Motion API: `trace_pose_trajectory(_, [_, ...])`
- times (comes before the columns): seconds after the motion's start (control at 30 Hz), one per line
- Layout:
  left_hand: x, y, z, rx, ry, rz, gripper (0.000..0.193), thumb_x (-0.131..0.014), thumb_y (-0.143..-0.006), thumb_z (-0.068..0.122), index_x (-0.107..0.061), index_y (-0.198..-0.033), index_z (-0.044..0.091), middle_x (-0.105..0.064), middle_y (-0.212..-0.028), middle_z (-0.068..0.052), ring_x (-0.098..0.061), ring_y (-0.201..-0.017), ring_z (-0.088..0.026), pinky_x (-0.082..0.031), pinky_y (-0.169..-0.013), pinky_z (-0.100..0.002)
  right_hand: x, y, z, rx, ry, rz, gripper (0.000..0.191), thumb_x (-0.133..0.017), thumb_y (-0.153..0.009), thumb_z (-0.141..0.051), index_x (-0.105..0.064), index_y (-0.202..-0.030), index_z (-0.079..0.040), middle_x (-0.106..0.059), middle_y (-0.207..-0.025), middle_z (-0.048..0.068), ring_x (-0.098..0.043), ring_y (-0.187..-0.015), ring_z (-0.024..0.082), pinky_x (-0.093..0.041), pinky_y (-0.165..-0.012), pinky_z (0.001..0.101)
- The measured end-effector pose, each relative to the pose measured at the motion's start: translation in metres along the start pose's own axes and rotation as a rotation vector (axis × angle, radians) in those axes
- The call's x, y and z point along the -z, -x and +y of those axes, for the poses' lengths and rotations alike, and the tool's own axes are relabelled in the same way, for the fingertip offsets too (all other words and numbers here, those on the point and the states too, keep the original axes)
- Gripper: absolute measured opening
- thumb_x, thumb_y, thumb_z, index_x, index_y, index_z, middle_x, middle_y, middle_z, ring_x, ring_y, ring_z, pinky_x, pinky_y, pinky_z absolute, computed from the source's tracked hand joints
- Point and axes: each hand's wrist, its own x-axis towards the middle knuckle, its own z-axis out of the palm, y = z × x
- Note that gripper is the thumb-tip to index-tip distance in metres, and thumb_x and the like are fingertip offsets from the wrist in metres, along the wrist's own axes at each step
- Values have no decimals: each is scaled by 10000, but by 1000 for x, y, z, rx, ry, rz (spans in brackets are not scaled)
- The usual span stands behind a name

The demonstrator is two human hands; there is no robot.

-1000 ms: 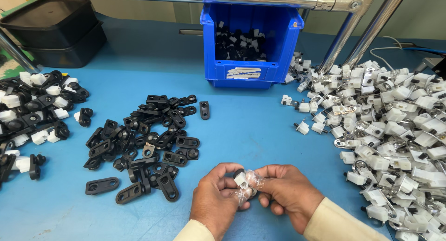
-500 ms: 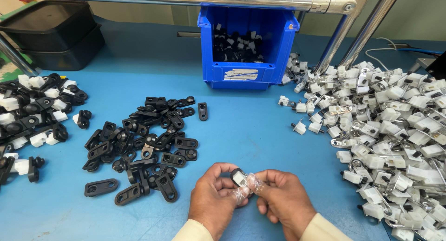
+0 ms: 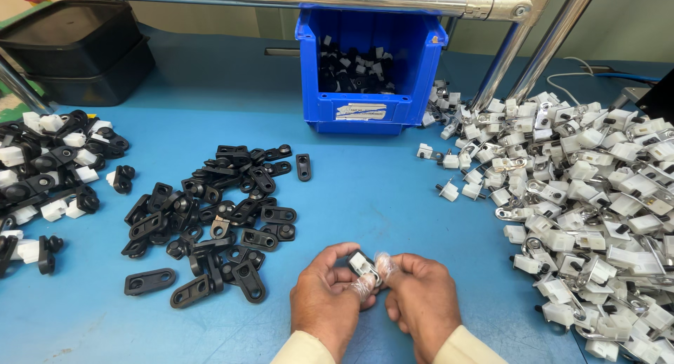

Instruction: The person picks a black plastic bracket from the table, fits a white plastic component onto it by hand, presses the pieces together, and drops the assembled part into a blue bin, repeating this cycle with parts taken from piles on the workbench.

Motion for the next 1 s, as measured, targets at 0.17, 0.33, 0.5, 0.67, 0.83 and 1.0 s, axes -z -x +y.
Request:
trace_pose_trajectory(0.17, [2, 6, 7, 63, 139, 10, 372, -741, -876, -21, -661, -1225, 81, -787, -892, -84, -773, -782, -136, -631, -680, -262, 5, 3, 0, -27, -117, -105, 268, -673, -958, -225, -720, -958, 38, -685, -689, 76, -519, -440, 133, -350, -363, 292])
trace_pose_trajectory(0.33, [1, 11, 9, 82, 135, 46, 344, -755, -871, -34, -658, -1184, 70, -758, -897, -108, -734, -780, -175, -629, -687, -279, 3, -2, 4, 18, -26, -93, 205, -706, -931, -148, -761, -965, 47, -681, -691, 125, -528, -457, 138, -376, -379, 279])
trace_pose_trajectory(0.5, [-6, 10, 2, 109, 208, 133, 346, -747, -878, -35, -620, -1185, 61, -752, -881, -114, -738, -772, -188, -614, -671, -293, -2, -3, 6, 11, -178, -99, 266, -622, -953, -177, -705, -926, 75, -688, -723, 116, -545, -480, 148, -403, -374, 286])
trace_pose_trajectory(0.67, [2, 2, 1, 113, 185, -15, 391, -777, -869, 16, -580, -1205, 55, -713, -917, -125, -747, -810, -201, -649, -721, -311, 17, -8, 2, -8, -111, -250, 217, -683, -943, -180, -725, -958, 32, -720, -788, 98, -617, -564, 135, -449, -417, 263])
trace_pose_trajectory(0.83, [25, -6, 10, 101, -184, -242, 408, -806, -875, 241, -627, -1226, 134, -743, -1017, -58, -741, -935, -164, -617, -834, -336, 27, -20, -6, 126, 154, -253, 199, -712, -926, -179, -750, -961, 13, -770, -822, 89, -619, -562, 134, -463, -421, 264])
trace_pose_trajectory(1.0, [26, -9, 10, 191, 149, -348, 379, -749, -864, 226, -684, -1183, 31, -747, -1079, -130, -766, -971, -220, -640, -878, -345, 29, -23, -21, 310, 203, -193, 209, -657, -916, -185, -787, -1007, -49, -750, -826, 57, -636, -650, 102, -518, -537, 270])
